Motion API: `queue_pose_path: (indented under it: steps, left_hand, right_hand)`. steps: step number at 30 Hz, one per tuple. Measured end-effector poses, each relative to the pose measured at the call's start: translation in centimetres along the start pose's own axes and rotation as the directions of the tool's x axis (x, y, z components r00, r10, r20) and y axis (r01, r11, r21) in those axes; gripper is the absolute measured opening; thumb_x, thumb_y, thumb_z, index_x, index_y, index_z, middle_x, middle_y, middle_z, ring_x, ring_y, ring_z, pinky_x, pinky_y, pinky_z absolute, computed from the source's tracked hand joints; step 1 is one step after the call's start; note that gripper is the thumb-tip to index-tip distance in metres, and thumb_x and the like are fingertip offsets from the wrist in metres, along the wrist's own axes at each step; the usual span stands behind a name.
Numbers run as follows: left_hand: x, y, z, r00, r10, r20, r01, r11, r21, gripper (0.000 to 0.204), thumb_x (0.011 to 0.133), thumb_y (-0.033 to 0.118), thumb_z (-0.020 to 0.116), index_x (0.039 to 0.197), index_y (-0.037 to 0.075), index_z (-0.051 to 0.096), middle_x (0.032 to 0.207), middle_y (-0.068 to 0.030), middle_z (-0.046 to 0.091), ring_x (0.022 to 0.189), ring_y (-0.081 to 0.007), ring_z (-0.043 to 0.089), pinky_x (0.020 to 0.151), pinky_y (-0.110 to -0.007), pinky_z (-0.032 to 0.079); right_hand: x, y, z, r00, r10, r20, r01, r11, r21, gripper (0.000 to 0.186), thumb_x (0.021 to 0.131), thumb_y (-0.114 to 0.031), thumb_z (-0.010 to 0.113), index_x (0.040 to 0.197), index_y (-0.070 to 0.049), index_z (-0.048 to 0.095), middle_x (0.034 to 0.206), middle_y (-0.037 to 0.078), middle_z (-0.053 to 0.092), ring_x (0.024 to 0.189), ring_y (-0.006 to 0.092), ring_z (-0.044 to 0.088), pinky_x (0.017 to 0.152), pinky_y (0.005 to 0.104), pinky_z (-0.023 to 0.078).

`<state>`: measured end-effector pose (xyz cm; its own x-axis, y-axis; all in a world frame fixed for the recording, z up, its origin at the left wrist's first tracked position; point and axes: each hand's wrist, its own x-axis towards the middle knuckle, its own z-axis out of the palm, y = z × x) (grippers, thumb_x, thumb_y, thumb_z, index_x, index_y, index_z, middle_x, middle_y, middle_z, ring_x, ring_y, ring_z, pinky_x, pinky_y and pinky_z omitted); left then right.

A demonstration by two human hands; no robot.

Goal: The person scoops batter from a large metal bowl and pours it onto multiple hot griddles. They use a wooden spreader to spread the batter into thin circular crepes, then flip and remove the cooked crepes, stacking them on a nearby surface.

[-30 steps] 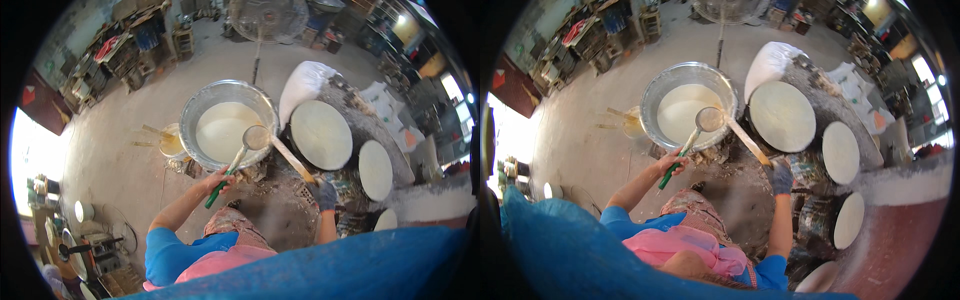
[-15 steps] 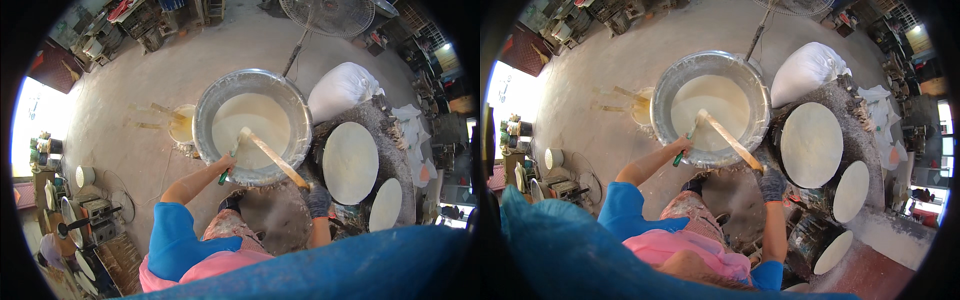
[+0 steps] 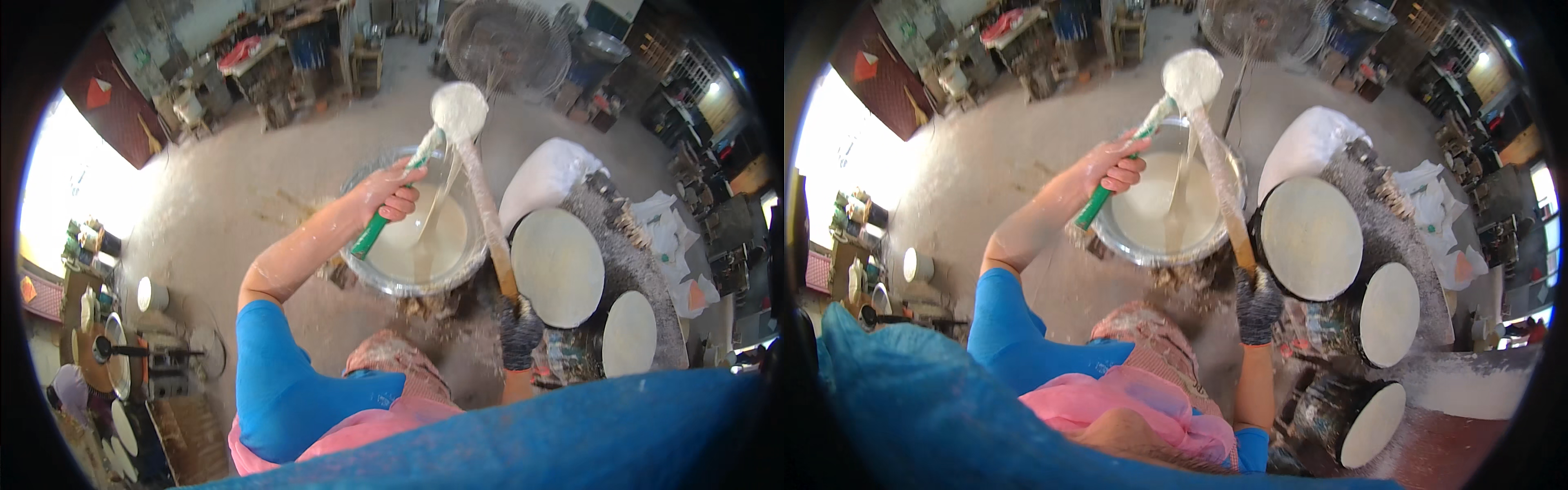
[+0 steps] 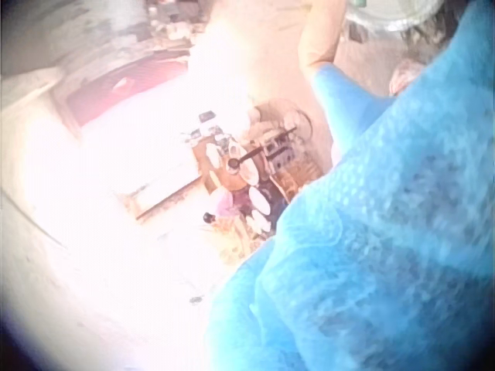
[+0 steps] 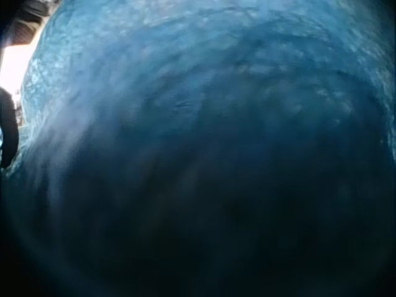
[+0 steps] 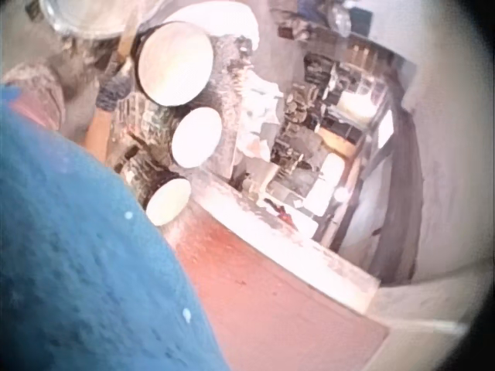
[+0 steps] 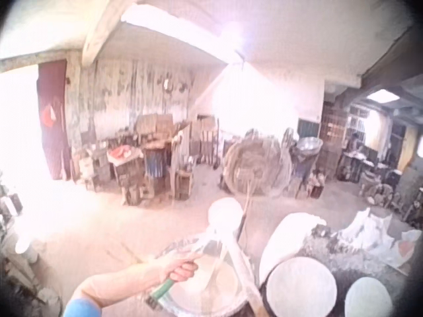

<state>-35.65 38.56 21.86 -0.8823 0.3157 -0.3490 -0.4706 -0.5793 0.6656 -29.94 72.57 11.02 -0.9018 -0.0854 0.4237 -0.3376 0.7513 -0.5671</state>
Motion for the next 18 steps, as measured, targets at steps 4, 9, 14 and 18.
queue_pose_path:
  steps: [4,9,14,18]
  left_hand:
    - [-3.1,5.9,5.6,0.942,0.335,0.023,-0.321,0.874,0.364,0.041,0.093,0.02,0.052,0.128,0.029,0.034,0.055,0.0056,0.029,0.038,-0.0034,0.025,0.029,-0.02,0.018]
    - [-1.7,1.0,-0.1,0.931,0.365,-0.012,-0.304,0.792,0.53,0.042,0.093,0.018,0.05,0.13,0.027,0.032,0.053,0.0038,0.032,0.037,-0.0041,0.028,0.028,-0.02,0.022]
    - [1.7,-5.0,-7.8,0.861,-0.507,0.039,0.485,0.795,-0.365,0.025,0.092,0.019,0.051,0.116,0.025,0.046,0.053,0.0045,0.029,0.037,-0.0043,0.027,0.029,-0.018,0.021]
    - [2.9,-6.5,-7.0,0.947,-0.279,0.157,0.266,0.959,0.099,0.026,0.092,0.018,0.052,0.114,0.03,0.047,0.054,0.005,0.028,0.038,-0.0043,0.027,0.029,-0.017,0.021]
  right_hand:
    - [3.8,0.0,-1.6,0.983,0.097,-0.157,-0.08,0.99,0.115,0.031,0.081,-0.027,0.067,0.097,-0.001,0.065,0.074,0.009,0.066,0.062,0.0192,0.061,0.061,0.031,0.049]
    - [-0.4,4.0,2.8,0.927,0.245,0.285,-0.375,0.555,0.743,0.02,0.081,-0.012,0.067,0.098,-0.001,0.065,0.081,0.002,0.066,0.069,0.0131,0.06,0.063,0.0265,0.049]
    - [-8.9,7.2,3.5,0.811,0.455,0.369,-0.513,0.855,0.072,0.026,0.077,-0.024,0.071,0.092,-0.003,0.068,0.077,0.013,0.067,0.065,0.02,0.063,0.062,0.0331,0.049]
    - [-12.9,6.9,-1.0,0.807,0.518,0.283,-0.585,0.767,0.264,0.03,0.077,-0.032,0.07,0.088,-0.004,0.068,0.065,0.008,0.063,0.055,0.0163,0.059,0.055,0.0311,0.047]
